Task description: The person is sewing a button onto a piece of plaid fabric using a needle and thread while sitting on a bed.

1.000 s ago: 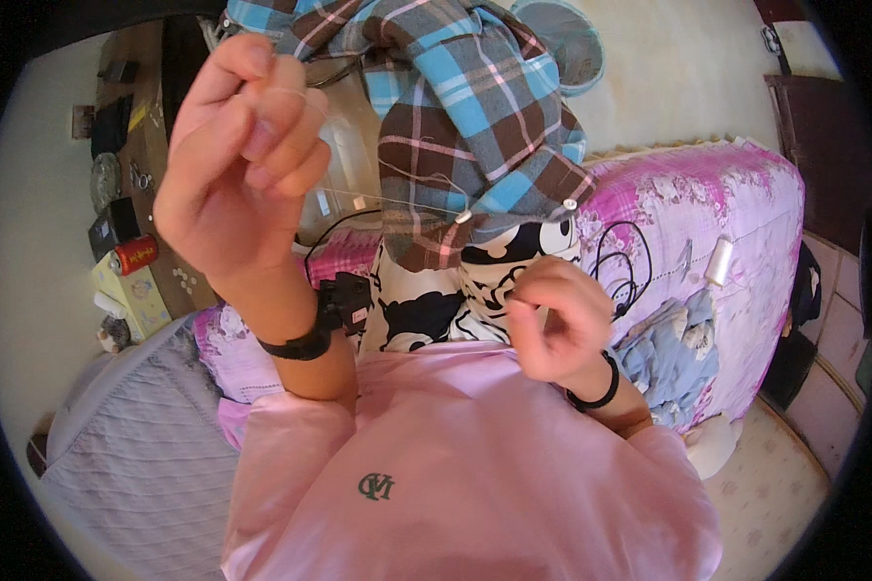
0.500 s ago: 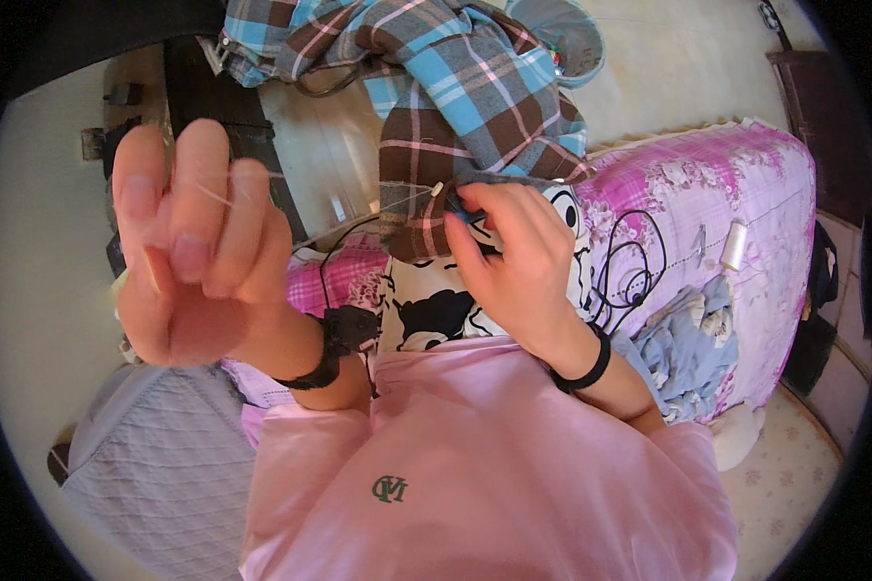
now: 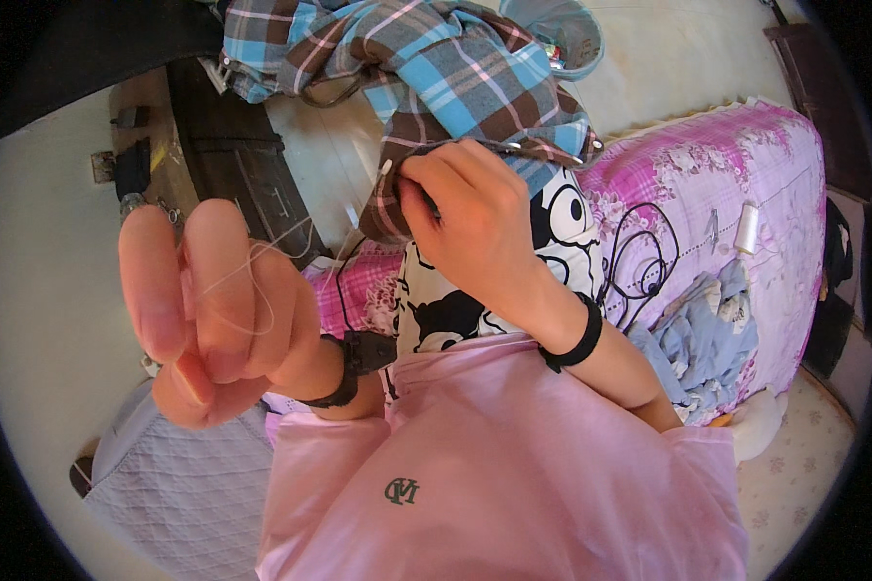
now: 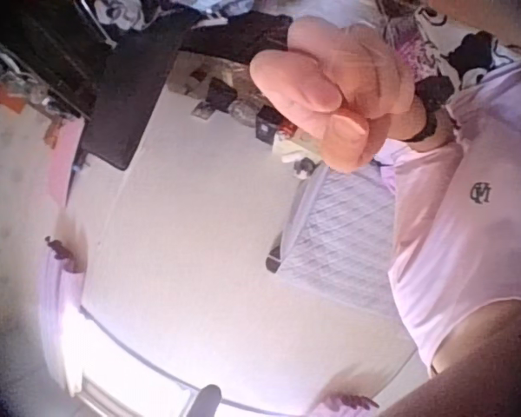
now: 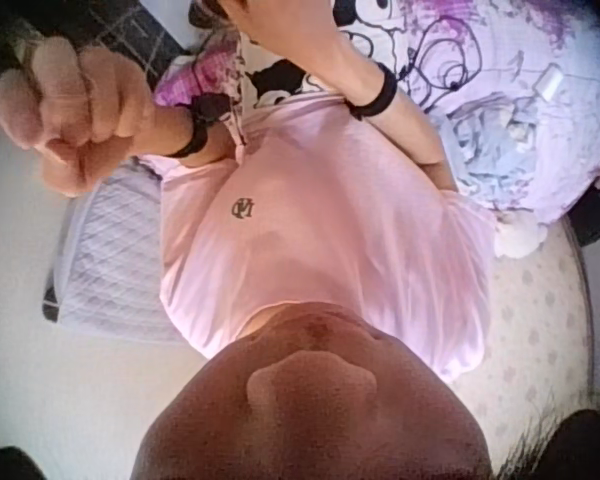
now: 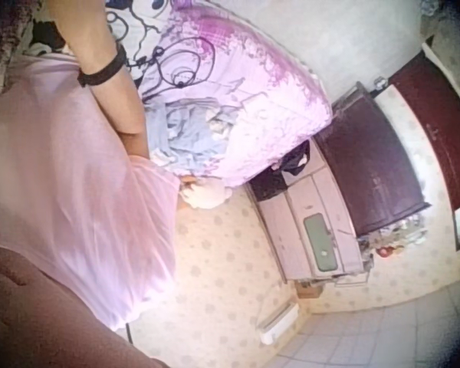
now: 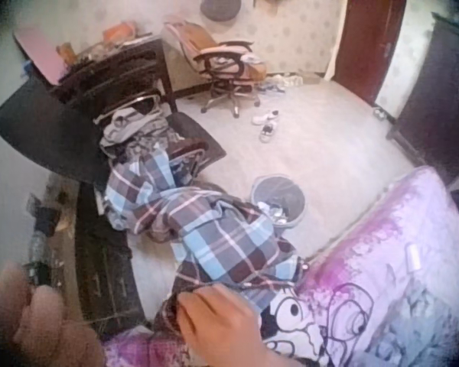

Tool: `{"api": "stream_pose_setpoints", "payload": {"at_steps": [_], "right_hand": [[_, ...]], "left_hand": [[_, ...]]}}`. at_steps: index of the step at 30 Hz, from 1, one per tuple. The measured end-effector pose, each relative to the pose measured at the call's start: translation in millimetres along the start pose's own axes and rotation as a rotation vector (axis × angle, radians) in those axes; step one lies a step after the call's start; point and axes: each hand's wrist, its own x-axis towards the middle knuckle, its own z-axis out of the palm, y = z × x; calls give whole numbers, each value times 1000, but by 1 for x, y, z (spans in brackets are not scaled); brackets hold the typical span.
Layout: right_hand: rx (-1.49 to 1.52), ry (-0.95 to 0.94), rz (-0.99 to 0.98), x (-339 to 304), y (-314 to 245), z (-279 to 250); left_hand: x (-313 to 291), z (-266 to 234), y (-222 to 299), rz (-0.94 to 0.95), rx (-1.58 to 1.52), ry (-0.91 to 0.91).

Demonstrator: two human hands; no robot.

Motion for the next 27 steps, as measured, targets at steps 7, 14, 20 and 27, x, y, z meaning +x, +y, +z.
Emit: {"api": "stream_pose_setpoints", "payload": {"at_steps": [7, 14, 20, 27], "right_hand": [[208, -50, 174, 4, -16, -42], [191, -102, 451, 3, -17, -88], [332, -56, 585, 3, -7, -99], [155, -24, 498, 4, 0, -111]], "left_hand": [[-5, -5, 24, 74, 48, 133], [-2, -16, 24, 139, 44, 175], [-3, -20, 19, 105, 88, 178], [-2, -27, 10, 111, 92, 225]]}}
